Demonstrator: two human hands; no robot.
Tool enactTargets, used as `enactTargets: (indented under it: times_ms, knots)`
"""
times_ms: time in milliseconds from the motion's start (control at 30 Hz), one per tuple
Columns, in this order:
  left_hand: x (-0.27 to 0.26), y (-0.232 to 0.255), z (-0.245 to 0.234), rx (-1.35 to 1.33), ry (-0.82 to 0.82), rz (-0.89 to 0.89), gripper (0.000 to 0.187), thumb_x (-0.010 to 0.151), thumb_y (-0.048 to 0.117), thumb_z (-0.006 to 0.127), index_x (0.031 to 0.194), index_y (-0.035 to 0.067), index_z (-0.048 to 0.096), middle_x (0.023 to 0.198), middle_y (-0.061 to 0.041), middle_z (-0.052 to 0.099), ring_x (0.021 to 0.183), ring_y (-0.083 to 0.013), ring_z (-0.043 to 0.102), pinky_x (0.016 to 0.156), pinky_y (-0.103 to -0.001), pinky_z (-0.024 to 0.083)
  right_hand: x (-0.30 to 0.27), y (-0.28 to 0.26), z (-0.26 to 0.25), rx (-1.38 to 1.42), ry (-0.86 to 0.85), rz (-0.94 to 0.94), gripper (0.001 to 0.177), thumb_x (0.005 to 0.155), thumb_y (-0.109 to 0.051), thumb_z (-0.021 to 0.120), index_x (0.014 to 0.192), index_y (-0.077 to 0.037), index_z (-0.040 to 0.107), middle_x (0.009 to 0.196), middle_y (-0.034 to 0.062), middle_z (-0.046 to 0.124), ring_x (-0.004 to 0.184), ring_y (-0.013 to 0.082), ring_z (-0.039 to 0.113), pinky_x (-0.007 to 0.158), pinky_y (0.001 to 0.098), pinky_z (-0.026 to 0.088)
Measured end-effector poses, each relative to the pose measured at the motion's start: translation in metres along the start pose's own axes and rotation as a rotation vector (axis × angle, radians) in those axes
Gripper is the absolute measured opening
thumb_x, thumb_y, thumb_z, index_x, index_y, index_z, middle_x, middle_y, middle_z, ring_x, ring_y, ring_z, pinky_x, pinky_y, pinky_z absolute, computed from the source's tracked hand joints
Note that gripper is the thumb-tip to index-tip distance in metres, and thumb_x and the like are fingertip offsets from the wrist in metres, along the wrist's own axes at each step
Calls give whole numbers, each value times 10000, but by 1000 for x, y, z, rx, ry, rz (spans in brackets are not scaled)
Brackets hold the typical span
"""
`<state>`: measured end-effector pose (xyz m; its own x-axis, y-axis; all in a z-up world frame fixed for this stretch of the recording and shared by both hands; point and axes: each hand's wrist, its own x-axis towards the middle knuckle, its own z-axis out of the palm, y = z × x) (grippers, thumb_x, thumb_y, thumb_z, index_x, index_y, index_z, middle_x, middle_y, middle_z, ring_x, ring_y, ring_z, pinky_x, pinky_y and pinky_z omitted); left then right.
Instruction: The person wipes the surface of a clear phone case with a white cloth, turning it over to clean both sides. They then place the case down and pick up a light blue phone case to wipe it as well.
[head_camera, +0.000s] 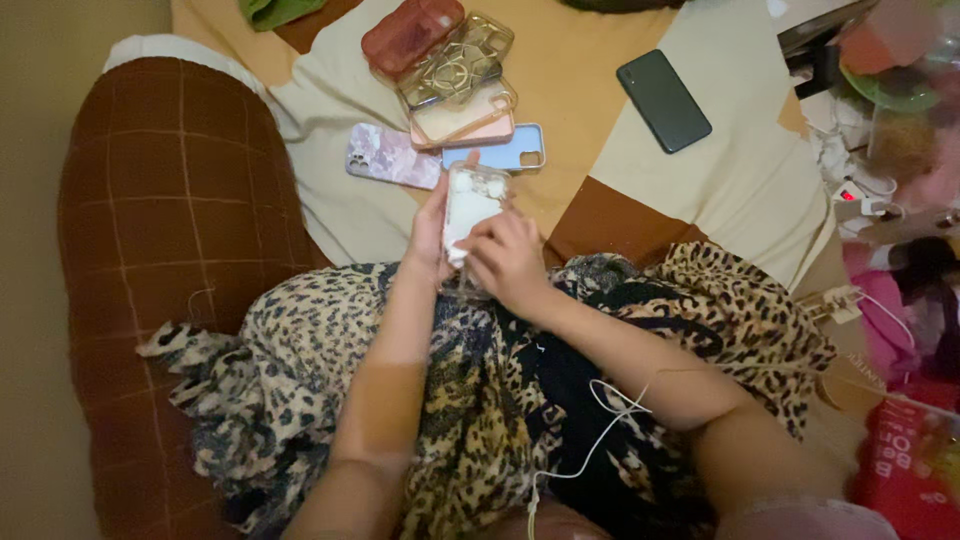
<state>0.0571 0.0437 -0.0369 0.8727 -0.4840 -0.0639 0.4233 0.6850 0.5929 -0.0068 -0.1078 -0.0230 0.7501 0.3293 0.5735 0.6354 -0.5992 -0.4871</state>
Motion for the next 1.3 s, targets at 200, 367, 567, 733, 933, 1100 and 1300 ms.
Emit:
enactTargets:
  times_ms: [200, 367, 567, 733, 933, 1100, 1300]
  knots:
    - [7, -12, -16, -29, 130, -57, 666, 1068, 533, 362, 1595, 129, 405, 1302, -95, 671, 1113, -226, 678, 959, -394, 568, 22, 34, 6, -247, 110, 101, 246, 845, -185, 779, 1087, -178, 735, 1121, 52, 619, 1090, 265, 560, 884, 468, 363]
    - [25, -39, -48, 152, 271, -142, 489, 1038, 359, 547, 1442, 85, 555, 1198, -83, 669, 997, -201, 679, 771, -357, 562, 22, 47, 5, -174, 19, 211, 256, 894, -211, 748, 1146, -164, 741, 1189, 69, 603, 1159, 288, 557, 938, 476, 372]
    - [35, -43, -69, 241, 436, -13, 361, 975, 300, 594, 1266, 90, 628, 1031, -52, 737, 886, -190, 733, 710, -354, 593, 14, 15, 3, -51, 10, 177, 519, 952, -269, 724, 1379, -8, 587, 1391, 169, 548, 1323, 369, 476, 1078, 500, 324]
    - [29, -37, -62, 88, 249, -14, 351, 983, 252, 568, 1255, 30, 589, 982, -130, 735, 829, -259, 735, 747, -399, 620, -3, -59, -6, 59, -150, -113, 402, 941, -331, 725, 1274, -116, 663, 1406, 129, 552, 1352, 304, 481, 1089, 525, 311]
    - [42, -50, -72, 113, 341, 87, 303, 981, 177, 557, 1248, 34, 561, 996, -139, 729, 832, -264, 737, 750, -416, 625, -17, -89, -6, 249, -273, -353, 318, 916, -336, 758, 1189, -176, 726, 1339, 80, 599, 1276, 319, 504, 1031, 484, 345]
    - [43, -45, -69, 128, 368, 43, 318, 974, 195, 556, 1249, 36, 573, 995, -147, 738, 825, -268, 746, 739, -416, 631, -27, -80, -7, 321, -348, -420, 174, 934, -283, 816, 948, -157, 697, 1045, -3, 650, 1056, 208, 614, 940, 410, 383]
    - [53, -17, -66, 195, 286, 196, 330, 986, 212, 561, 1214, -13, 645, 1085, -178, 745, 932, -292, 746, 829, -435, 617, -23, -88, -13, 432, -338, -131, 312, 842, -379, 835, 884, -137, 642, 916, -25, 649, 897, 194, 629, 851, 368, 392]
